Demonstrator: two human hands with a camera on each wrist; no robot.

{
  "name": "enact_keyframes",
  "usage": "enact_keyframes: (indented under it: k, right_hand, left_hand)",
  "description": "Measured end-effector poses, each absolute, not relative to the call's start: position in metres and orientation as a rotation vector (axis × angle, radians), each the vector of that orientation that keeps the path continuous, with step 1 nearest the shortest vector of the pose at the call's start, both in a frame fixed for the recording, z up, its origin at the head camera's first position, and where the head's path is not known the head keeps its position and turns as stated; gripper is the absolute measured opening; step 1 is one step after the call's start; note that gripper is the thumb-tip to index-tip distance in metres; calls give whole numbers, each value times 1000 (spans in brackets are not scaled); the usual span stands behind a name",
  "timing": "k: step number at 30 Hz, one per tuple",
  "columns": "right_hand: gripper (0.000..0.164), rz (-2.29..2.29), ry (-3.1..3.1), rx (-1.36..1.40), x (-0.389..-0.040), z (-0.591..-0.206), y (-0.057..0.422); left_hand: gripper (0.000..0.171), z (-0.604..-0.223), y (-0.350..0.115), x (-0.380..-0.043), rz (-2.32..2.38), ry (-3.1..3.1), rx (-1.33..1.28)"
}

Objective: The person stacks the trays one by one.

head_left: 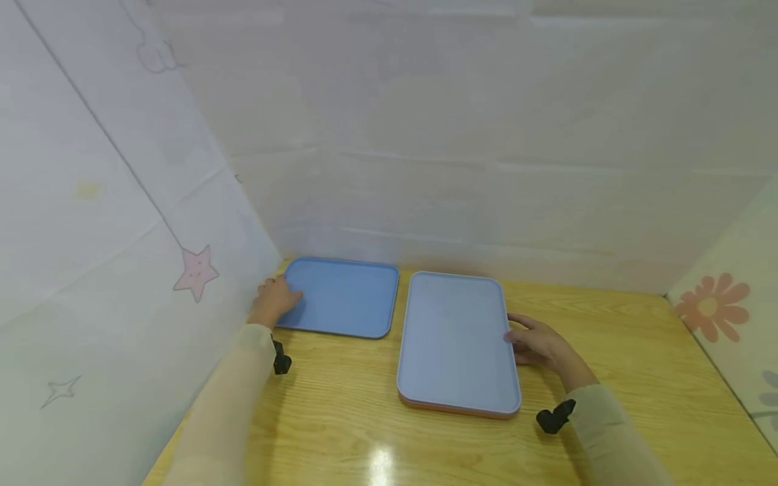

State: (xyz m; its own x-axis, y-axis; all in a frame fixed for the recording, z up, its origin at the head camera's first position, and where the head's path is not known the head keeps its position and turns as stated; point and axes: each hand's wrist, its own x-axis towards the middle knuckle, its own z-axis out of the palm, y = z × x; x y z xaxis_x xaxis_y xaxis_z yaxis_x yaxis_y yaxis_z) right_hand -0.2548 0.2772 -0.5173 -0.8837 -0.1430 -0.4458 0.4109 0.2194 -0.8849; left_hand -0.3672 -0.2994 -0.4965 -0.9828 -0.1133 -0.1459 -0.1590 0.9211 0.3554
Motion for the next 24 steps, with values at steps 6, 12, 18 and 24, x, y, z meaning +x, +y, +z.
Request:
enact_keyframes:
  k: [6,12,18,24]
  right_hand:
    - [81,-1714,2062,258,-253,-516,276]
    - [80,-1721,2056,267,-253,-516,274]
    - [79,-1715,2054,257,-253,-516,274]
    - [80,-1729,2042,262,-254,-517,276]
  left_hand:
    - [81,-502,-303,-369,534,2964,-207]
    - [82,-507,-306,-366,525,2949,-251]
    - [72,-512,-310,-363,473,2982,-265]
    - [37,-509,-312,-363,386,3062,-173]
